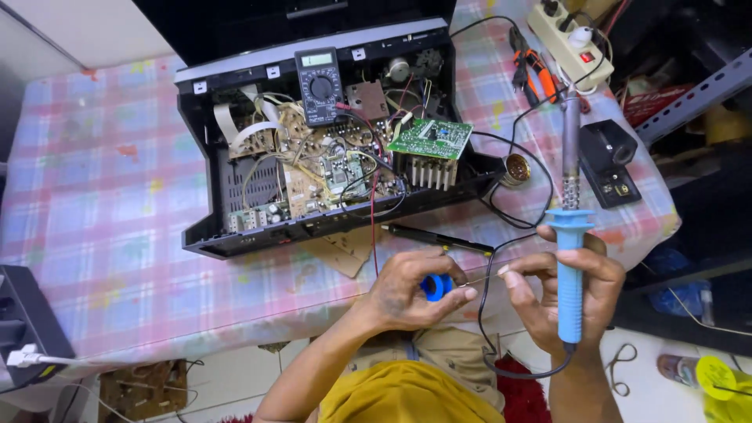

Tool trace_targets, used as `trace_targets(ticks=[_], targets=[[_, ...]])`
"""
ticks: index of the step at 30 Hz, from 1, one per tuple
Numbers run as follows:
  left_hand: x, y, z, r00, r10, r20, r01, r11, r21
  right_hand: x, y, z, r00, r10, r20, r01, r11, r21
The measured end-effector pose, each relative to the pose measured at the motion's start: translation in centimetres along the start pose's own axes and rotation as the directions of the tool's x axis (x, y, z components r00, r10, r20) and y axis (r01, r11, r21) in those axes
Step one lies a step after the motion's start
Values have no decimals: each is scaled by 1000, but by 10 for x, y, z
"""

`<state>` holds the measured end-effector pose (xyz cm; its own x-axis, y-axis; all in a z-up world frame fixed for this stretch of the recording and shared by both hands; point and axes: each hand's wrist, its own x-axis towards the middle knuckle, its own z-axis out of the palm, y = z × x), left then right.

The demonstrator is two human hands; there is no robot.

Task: Soldering electronic components onto a printed circuit board (PCB) as part of a repair process.

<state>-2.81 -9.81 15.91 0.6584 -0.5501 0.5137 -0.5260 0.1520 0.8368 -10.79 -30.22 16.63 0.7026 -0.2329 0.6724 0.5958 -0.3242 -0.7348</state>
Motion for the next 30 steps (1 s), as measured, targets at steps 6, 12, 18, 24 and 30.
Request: trace_targets(ticks=[6,12,18,24,30], targets=[[28,-39,-46,997,67,44,-67,998,18,19,8,6,1000,3,-16,-3,999,-43],[97,-82,-124,935,-295,-199,353,837,418,67,55,39,1000,-21,20,24,986,-163],[125,-65,-121,706,-683,-185,679,580,449,91,88,82,999,15,-37,-23,973,-229],[106,-35,-116,795,-585,-160,600,720,347,80,80,80,997,51,-57,-54,997,-61],[54,12,-80,898,-428,-104,439,854,279,33,82,60,992,-78,-98,76,997,-30]])
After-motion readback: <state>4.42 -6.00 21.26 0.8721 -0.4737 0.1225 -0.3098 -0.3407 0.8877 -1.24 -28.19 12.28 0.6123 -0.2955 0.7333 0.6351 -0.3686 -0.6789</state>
